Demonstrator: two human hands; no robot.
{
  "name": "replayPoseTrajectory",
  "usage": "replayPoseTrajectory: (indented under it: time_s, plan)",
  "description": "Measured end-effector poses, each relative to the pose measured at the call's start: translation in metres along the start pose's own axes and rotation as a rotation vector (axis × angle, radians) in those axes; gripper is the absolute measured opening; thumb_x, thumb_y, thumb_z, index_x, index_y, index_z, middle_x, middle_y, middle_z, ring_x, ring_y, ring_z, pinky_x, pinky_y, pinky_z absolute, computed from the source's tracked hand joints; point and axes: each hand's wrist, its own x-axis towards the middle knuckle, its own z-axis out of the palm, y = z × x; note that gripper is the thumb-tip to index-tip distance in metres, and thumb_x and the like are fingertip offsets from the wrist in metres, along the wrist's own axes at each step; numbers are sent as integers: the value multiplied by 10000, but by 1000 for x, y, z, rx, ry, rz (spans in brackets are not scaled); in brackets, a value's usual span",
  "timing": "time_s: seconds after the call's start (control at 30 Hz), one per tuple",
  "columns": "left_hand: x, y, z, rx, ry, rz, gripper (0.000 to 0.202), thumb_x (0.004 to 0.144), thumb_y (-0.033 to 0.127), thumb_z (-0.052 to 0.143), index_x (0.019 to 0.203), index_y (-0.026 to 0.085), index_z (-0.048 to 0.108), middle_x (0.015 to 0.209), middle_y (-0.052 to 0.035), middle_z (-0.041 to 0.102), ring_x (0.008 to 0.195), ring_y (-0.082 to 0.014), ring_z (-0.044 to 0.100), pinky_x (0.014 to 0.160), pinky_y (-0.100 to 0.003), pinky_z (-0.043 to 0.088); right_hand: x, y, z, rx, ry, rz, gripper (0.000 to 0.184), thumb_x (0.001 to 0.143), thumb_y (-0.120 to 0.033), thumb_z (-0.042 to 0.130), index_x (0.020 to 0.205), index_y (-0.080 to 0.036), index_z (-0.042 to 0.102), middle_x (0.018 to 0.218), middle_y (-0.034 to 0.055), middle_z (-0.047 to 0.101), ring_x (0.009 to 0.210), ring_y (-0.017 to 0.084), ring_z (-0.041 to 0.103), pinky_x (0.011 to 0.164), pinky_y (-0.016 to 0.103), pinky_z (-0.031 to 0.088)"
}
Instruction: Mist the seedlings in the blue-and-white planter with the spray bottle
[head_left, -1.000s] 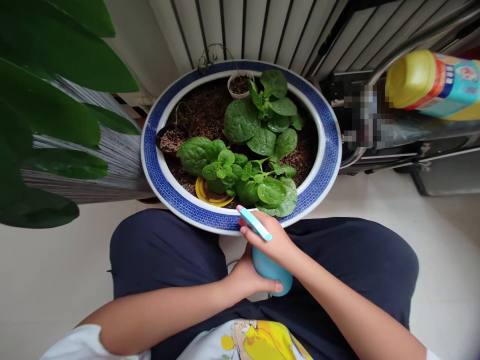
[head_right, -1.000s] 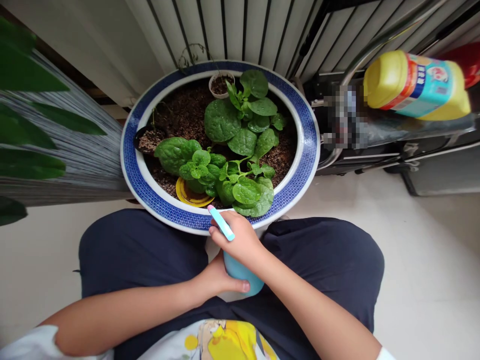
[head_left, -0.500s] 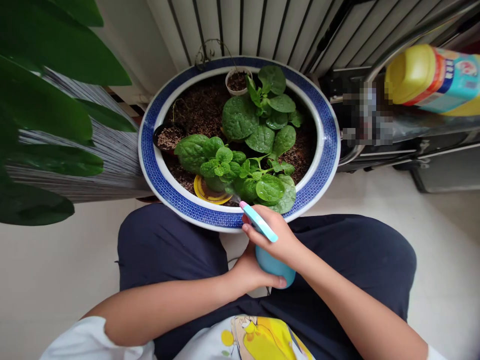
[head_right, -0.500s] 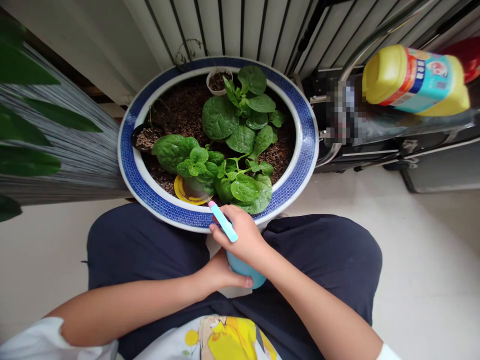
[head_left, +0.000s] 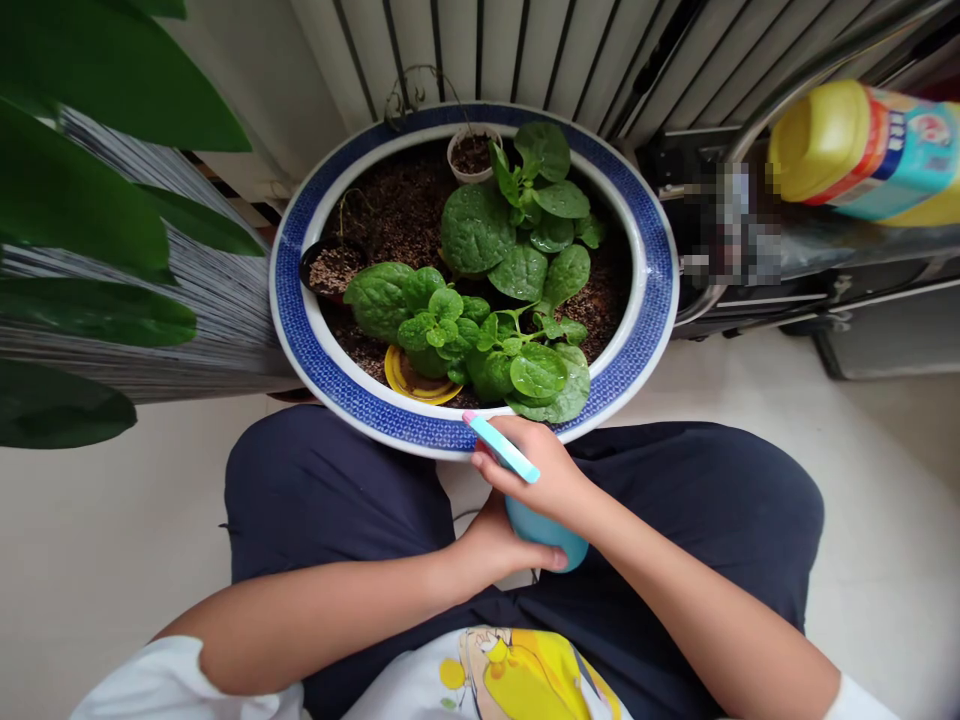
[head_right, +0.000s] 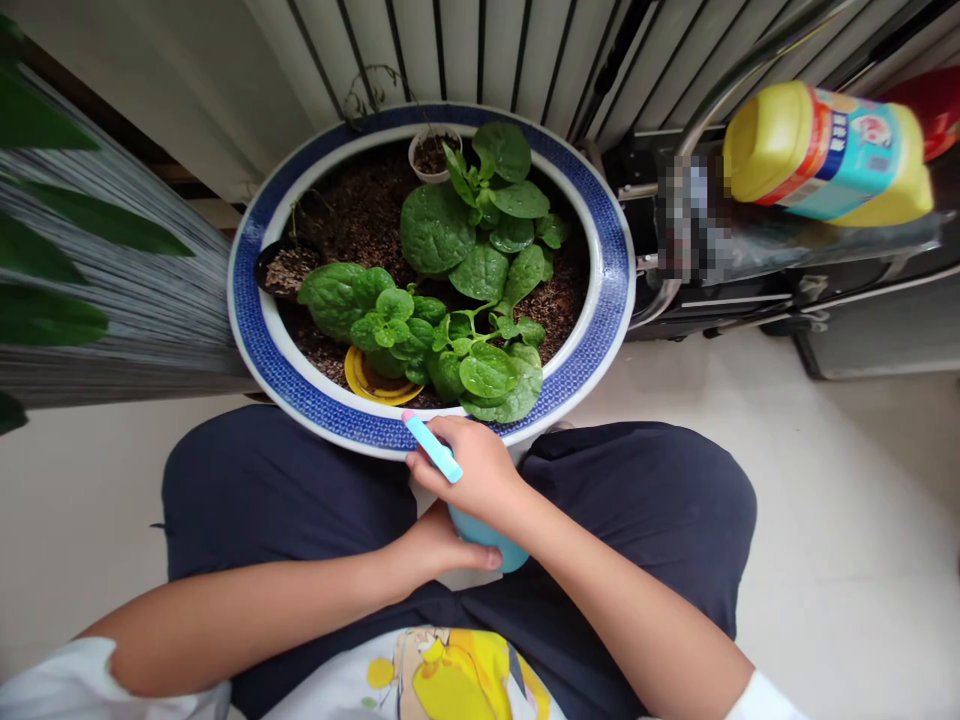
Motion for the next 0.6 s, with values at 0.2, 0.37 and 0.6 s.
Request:
replayPoseTrajectory:
  time_s: [0.2, 0.37, 0.6]
  plan:
    - [4, -6, -3, 21, -39, 15, 905, 439, 296, 921, 1259, 194, 552, 1313, -128, 603, 1278, -387, 499, 1088, -527, 411, 2, 2, 3, 39, 3, 35, 206, 862, -310, 607, 1014, -176, 640, 1003, 91, 694, 899, 227, 632, 816, 346, 468]
    - [4, -4, -4, 23, -42, 54, 842, 434, 294, 914, 1197, 207, 571, 1271, -103, 629, 1259, -380, 515, 1091, -516, 410, 0, 1, 5, -73, 37, 7, 70, 842, -219, 547, 807, -182, 594, 829, 62, 654, 764, 197, 592, 711, 301, 435]
    - [3, -2, -3, 45, -25, 70, 831, 446, 283, 905, 1197, 208, 557, 1273, -108, 622, 1270, -381, 508, 1099, -517, 408, -3, 0, 3, -83, 85, 14, 115, 824, -213, 534, 710, -200, 536, 693, 15, 594, 625, 159, 530, 598, 265, 353]
